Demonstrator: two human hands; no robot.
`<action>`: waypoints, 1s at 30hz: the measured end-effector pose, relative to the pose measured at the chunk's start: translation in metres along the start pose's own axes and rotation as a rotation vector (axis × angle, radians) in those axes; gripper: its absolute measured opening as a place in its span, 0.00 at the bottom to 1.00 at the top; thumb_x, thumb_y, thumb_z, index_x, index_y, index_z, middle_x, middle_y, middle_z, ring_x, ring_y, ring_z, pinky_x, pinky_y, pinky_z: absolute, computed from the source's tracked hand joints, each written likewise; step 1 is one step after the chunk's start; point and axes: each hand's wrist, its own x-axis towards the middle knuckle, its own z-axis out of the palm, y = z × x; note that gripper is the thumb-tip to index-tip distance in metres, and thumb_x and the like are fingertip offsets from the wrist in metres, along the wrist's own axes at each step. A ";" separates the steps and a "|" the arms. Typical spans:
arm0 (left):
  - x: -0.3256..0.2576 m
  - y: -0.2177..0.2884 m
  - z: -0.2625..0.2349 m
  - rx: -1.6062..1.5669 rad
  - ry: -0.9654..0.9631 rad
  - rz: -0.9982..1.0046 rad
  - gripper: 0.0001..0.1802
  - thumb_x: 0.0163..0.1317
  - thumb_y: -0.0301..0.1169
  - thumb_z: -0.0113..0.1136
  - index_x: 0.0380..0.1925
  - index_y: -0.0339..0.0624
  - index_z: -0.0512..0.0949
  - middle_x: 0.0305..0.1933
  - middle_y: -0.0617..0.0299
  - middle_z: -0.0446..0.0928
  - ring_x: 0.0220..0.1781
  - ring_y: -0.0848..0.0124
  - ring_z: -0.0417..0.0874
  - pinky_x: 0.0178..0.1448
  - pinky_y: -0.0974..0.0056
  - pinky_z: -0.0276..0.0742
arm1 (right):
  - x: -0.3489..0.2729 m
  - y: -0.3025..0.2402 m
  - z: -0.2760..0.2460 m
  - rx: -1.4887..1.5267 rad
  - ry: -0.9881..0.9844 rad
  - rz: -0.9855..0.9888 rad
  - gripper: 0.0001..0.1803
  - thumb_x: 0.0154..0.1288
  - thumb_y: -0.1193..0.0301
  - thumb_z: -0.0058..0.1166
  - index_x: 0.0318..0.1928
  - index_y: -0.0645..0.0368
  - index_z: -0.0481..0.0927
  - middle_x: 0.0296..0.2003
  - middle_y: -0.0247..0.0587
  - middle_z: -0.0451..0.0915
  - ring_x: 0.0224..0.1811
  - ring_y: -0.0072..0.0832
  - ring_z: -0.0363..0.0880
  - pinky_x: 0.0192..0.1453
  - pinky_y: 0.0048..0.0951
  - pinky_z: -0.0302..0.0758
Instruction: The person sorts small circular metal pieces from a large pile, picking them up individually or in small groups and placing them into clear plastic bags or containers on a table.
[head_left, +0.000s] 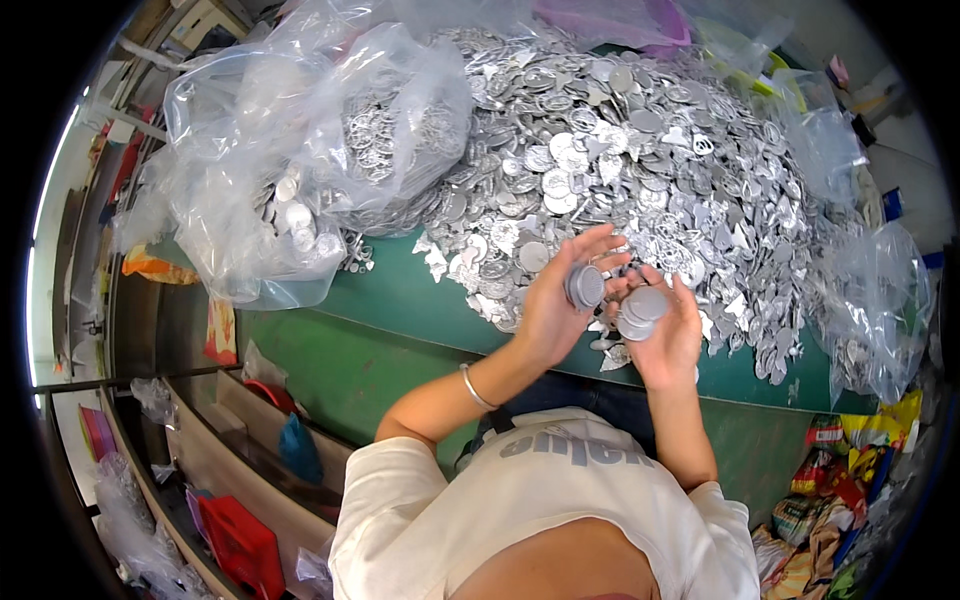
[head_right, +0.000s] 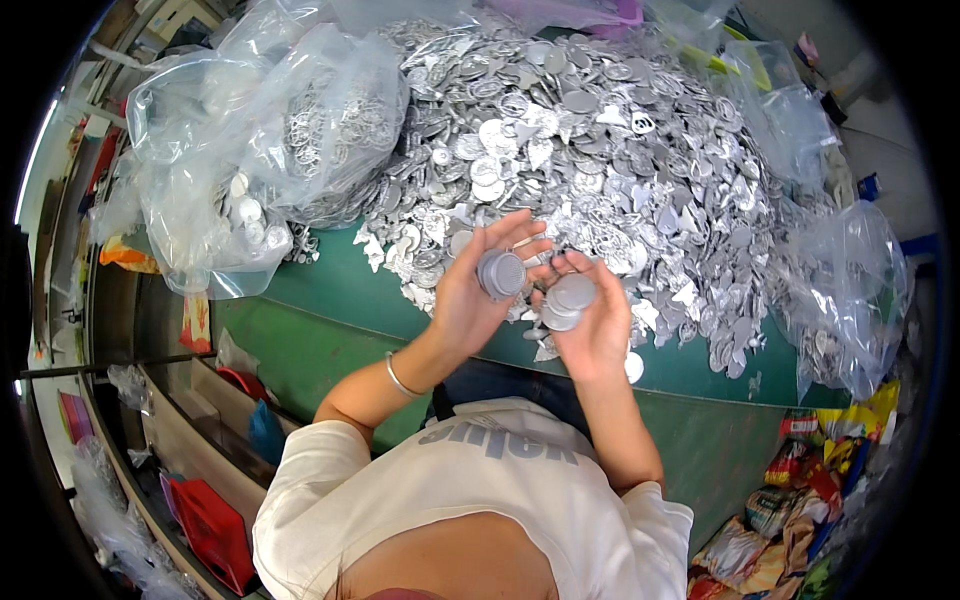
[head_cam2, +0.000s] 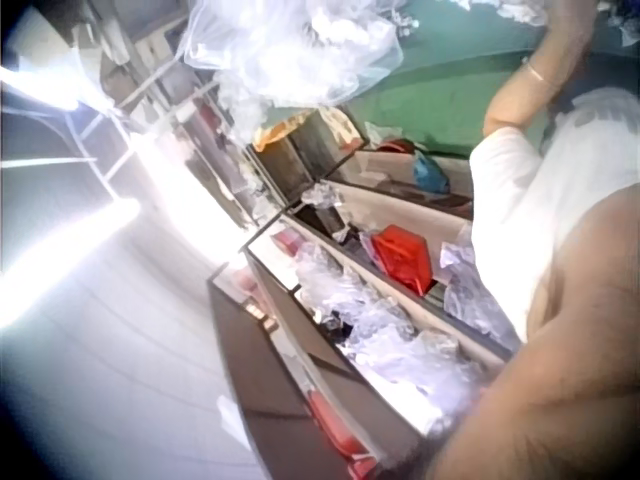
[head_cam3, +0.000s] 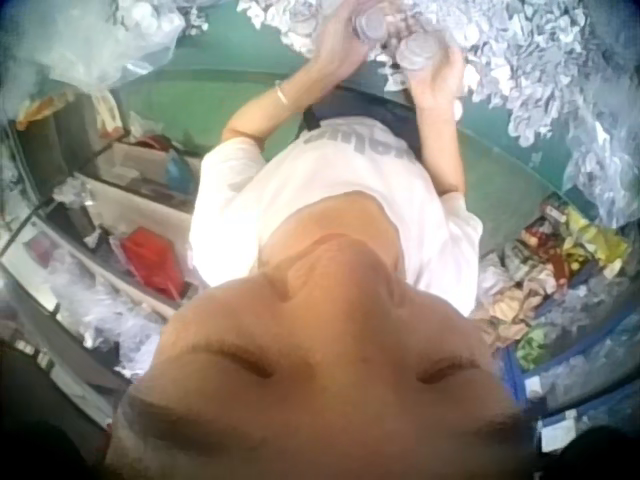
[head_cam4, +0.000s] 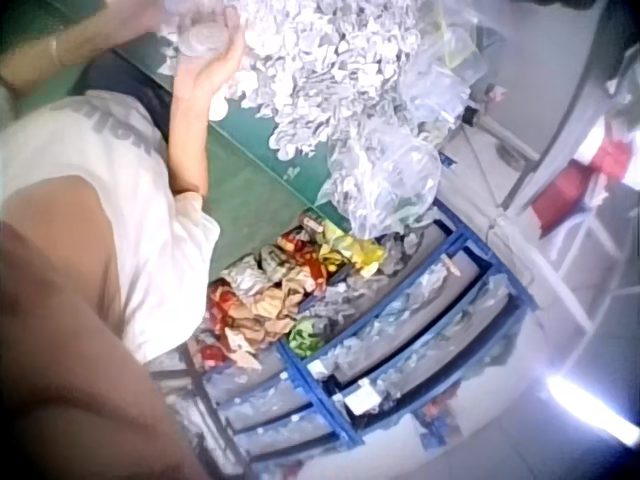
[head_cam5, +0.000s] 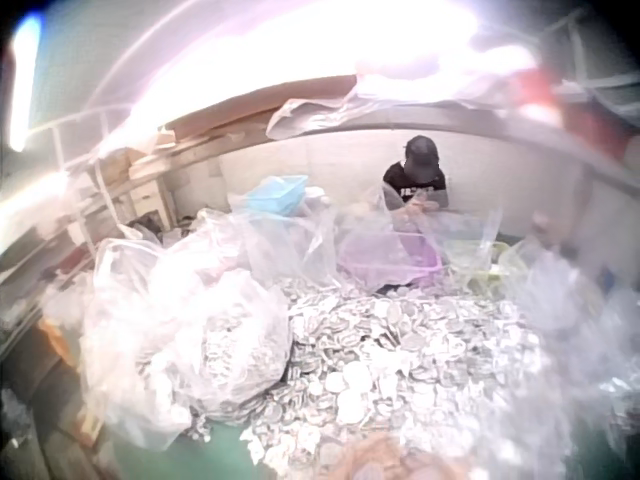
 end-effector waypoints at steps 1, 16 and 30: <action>-0.006 -0.010 0.002 0.071 0.036 0.008 0.29 0.70 0.47 0.33 0.58 0.34 0.62 0.54 0.56 0.68 0.55 0.66 0.69 0.59 0.63 0.64 | 0.003 0.007 -0.001 0.009 0.015 -0.024 0.17 0.66 0.59 0.42 0.42 0.60 0.74 0.41 0.41 0.76 0.45 0.32 0.72 0.51 0.35 0.68; -0.011 -0.051 0.024 0.287 -0.009 0.688 0.26 0.67 0.35 0.39 0.62 0.35 0.52 0.63 0.42 0.57 0.66 0.53 0.59 0.69 0.53 0.51 | -0.003 0.019 0.005 0.175 -0.101 -0.167 0.13 0.70 0.64 0.39 0.49 0.56 0.69 0.50 0.41 0.72 0.55 0.36 0.70 0.58 0.39 0.67; -0.061 -0.050 -0.072 1.059 0.397 0.987 0.12 0.60 0.16 0.44 0.43 0.33 0.69 0.44 0.56 0.68 0.43 0.69 0.70 0.49 0.68 0.67 | 0.001 -0.206 -0.044 0.112 0.069 -0.312 0.08 0.59 0.78 0.50 0.40 0.61 0.70 0.29 0.40 0.71 0.33 0.31 0.71 0.36 0.32 0.72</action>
